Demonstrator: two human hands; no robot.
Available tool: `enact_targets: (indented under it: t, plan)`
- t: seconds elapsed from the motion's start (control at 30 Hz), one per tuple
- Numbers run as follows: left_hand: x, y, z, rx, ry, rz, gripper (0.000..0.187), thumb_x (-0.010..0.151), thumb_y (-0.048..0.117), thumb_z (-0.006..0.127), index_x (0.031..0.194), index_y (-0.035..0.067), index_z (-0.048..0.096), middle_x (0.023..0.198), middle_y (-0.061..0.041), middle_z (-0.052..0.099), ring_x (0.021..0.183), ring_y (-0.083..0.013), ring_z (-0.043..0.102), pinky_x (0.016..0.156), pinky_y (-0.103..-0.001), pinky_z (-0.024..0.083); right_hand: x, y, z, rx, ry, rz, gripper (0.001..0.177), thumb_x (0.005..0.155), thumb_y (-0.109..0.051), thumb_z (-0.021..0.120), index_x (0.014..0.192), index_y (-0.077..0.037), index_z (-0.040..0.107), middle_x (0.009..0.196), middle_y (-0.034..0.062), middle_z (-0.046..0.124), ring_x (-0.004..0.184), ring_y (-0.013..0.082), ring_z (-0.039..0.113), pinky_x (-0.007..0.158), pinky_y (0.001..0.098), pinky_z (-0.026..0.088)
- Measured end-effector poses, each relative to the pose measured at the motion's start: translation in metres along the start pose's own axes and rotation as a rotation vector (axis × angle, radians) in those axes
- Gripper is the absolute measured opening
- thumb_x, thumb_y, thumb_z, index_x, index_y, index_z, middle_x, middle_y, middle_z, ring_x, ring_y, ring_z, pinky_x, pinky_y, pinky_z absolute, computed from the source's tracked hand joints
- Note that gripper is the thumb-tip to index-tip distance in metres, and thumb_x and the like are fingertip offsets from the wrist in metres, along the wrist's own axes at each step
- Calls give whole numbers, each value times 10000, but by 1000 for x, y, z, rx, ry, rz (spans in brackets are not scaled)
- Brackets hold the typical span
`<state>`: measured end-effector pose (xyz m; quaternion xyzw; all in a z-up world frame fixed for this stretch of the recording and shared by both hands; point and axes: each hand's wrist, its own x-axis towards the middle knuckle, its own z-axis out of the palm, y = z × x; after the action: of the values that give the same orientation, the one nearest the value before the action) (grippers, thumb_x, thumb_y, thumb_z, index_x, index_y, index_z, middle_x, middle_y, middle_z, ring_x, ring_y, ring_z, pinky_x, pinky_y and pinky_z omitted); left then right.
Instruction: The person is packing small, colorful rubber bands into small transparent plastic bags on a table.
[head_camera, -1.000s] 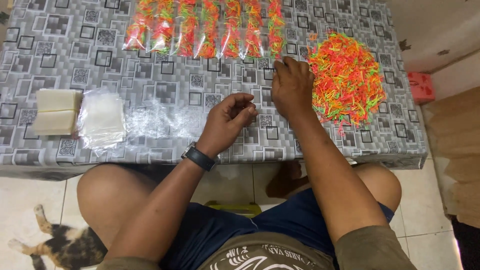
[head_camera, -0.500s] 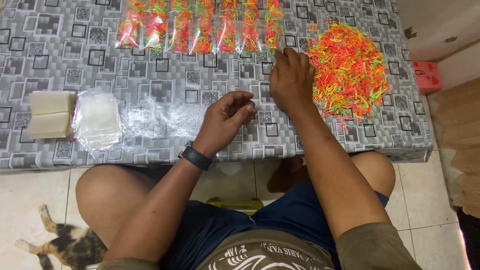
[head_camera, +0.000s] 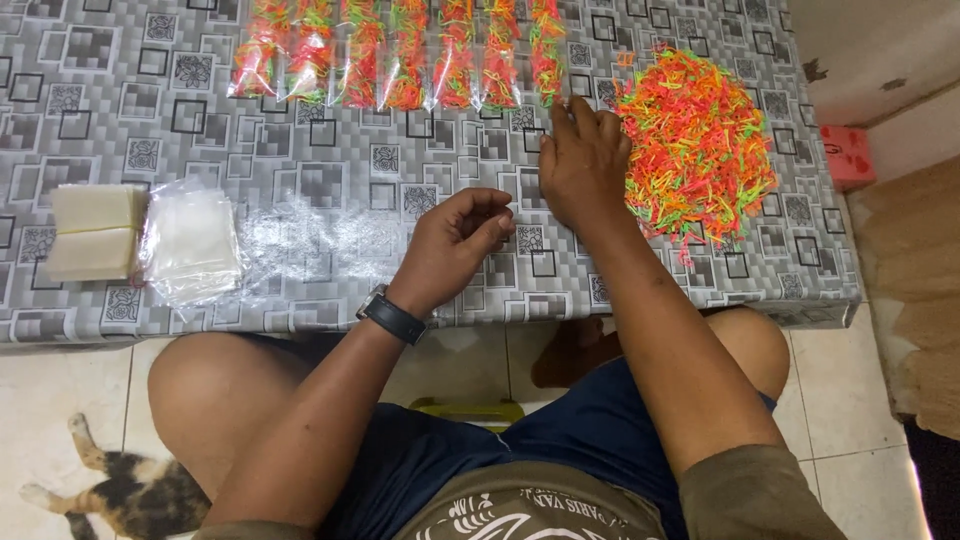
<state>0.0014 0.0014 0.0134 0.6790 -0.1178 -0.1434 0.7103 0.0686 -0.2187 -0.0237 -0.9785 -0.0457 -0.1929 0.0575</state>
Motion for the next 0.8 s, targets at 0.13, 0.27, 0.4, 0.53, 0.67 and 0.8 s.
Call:
enact_targets:
  t: [0.13,0.27,0.4,0.53,0.67,0.8]
  plan:
    - [1,4,-1,45,-4,-3,278,950,196,671,1207,94,696,1072,-33,758,986,-148,744,885,-298,647,2,0,0,4,-31,11,463,1024,-296,527,1439,-98,583,1503,109,526,1187,364,456,916,556,381]
    - [3,4,-1,45,-12,-1,266,953,184,673,1202,90,699,1088,-41,760,979,-148,745,859,-294,651,2,-3,-6,48,-31,41,490,1040,-301,528,1471,-66,529,1544,158,462,1272,403,432,967,598,368]
    - [3,5,-2,69,-22,6,280,955,206,671,1211,97,697,1088,-36,770,977,-148,756,877,-297,641,3,-2,-14,12,44,164,532,1075,-378,502,1444,1,560,1563,218,438,1403,426,341,1080,638,222]
    - [4,3,-2,22,-23,4,287,954,207,678,1217,94,699,1109,-45,765,1018,-160,754,878,-299,653,18,14,-22,-48,-42,291,543,1073,-376,471,1474,-11,516,1581,232,382,1418,425,263,1060,609,184]
    - [7,5,-2,46,-31,-35,309,956,228,661,1233,97,693,1130,-54,764,1013,-170,753,845,-311,668,55,59,1,-159,-1,76,458,1046,-341,587,1350,-2,634,1506,201,509,1375,439,327,1004,652,220]
    - [7,3,-4,39,-47,-12,294,959,247,667,1218,109,696,1115,-42,761,1004,-157,746,856,-303,657,87,73,-10,-35,-506,78,655,1084,-483,394,1518,6,420,1648,194,305,1516,462,95,1120,748,36]
